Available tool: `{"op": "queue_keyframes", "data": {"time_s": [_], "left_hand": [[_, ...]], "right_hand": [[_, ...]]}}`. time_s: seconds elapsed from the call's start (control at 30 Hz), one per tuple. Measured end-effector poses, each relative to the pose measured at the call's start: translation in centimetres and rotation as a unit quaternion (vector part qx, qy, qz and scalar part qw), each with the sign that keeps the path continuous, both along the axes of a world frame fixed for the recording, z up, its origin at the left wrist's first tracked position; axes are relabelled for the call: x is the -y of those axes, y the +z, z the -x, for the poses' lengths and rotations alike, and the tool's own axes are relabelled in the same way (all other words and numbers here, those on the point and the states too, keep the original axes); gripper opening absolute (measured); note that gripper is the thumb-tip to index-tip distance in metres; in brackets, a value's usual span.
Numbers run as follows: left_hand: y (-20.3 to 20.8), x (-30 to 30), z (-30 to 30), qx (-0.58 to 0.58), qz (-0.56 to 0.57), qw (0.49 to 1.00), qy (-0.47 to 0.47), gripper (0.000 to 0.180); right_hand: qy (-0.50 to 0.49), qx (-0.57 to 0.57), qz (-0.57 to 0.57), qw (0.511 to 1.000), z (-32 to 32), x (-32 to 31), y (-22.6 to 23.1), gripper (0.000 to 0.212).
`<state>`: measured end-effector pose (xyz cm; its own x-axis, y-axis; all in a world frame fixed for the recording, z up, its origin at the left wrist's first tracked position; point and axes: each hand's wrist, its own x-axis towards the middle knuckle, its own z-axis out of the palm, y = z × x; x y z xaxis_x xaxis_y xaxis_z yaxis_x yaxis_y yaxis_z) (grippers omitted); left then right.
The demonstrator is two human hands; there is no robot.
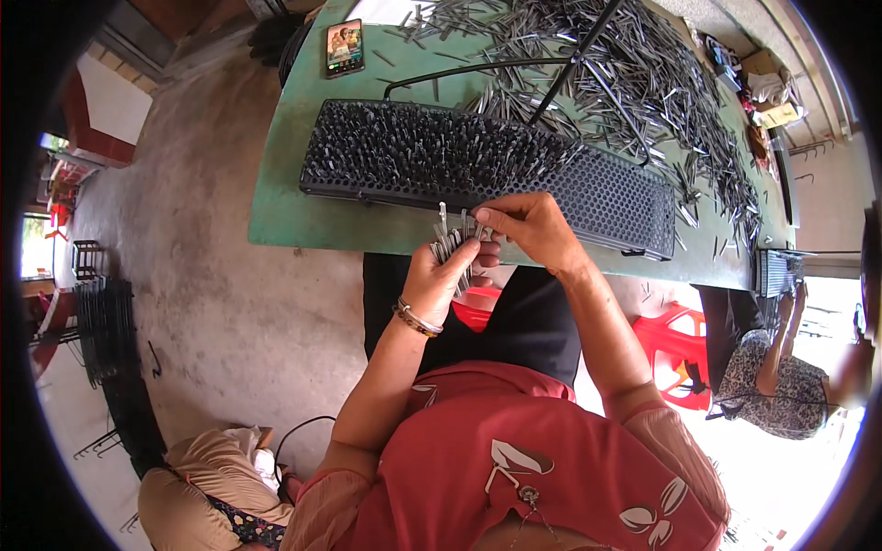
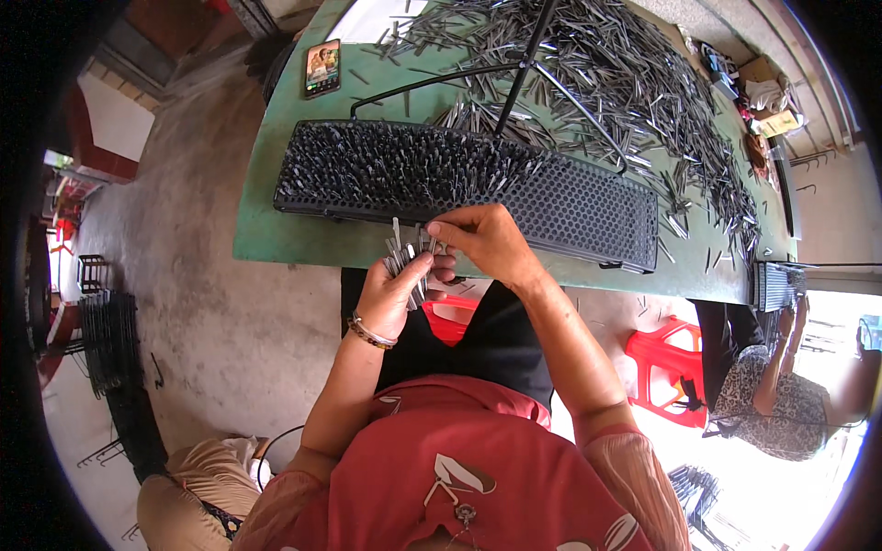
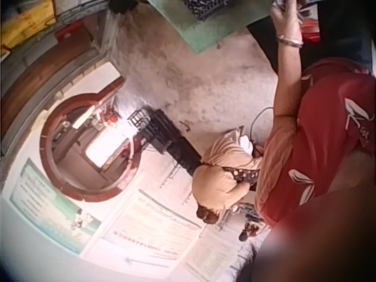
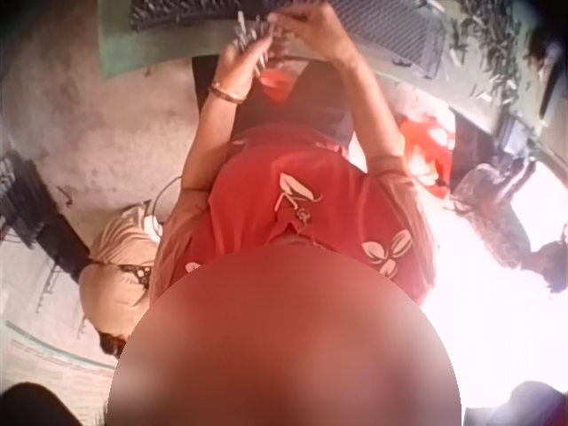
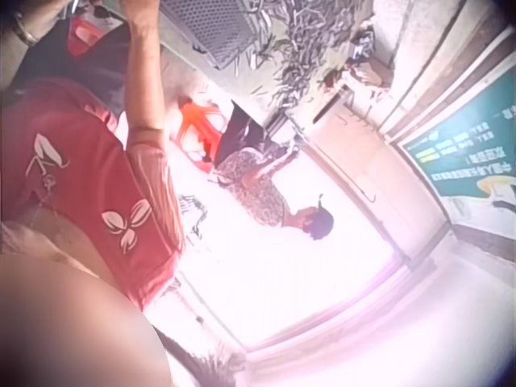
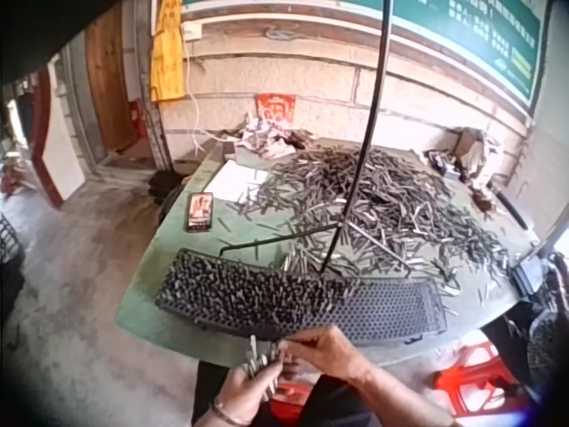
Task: Manually picking metal pins from a pile and inserting them into a perforated template board.
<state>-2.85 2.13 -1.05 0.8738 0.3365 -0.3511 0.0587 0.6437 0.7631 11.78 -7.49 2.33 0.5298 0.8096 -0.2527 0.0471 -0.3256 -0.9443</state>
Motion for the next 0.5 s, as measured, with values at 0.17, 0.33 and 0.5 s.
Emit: {"op": "queue_keyframes", "data": {"time_s": [0.17, 0.33, 0.5], "left_hand": [[-0.3, 0.6, -0.2, -0.009, -0.015, 0.999, 0.033, 0.023], [-0.7, 1.2, -0.3, -0.01, -0.03, 0.997, 0.063, 0.024], [-0.3, 1.4, -0.6, -0.011, 0.001, 0.996, 0.093, 0.024]], "right_hand": [[-0.018, 0.019, -0.058, 0.998, 0.8, 0.3, -1.4, 0.022], [-0.027, 0.028, -0.053, 0.998, 1.1, 0.4, -1.4, 0.021], [-0.041, 0.069, -0.051, 0.995, 1.3, 0.4, -1.1, 0.022]]}}
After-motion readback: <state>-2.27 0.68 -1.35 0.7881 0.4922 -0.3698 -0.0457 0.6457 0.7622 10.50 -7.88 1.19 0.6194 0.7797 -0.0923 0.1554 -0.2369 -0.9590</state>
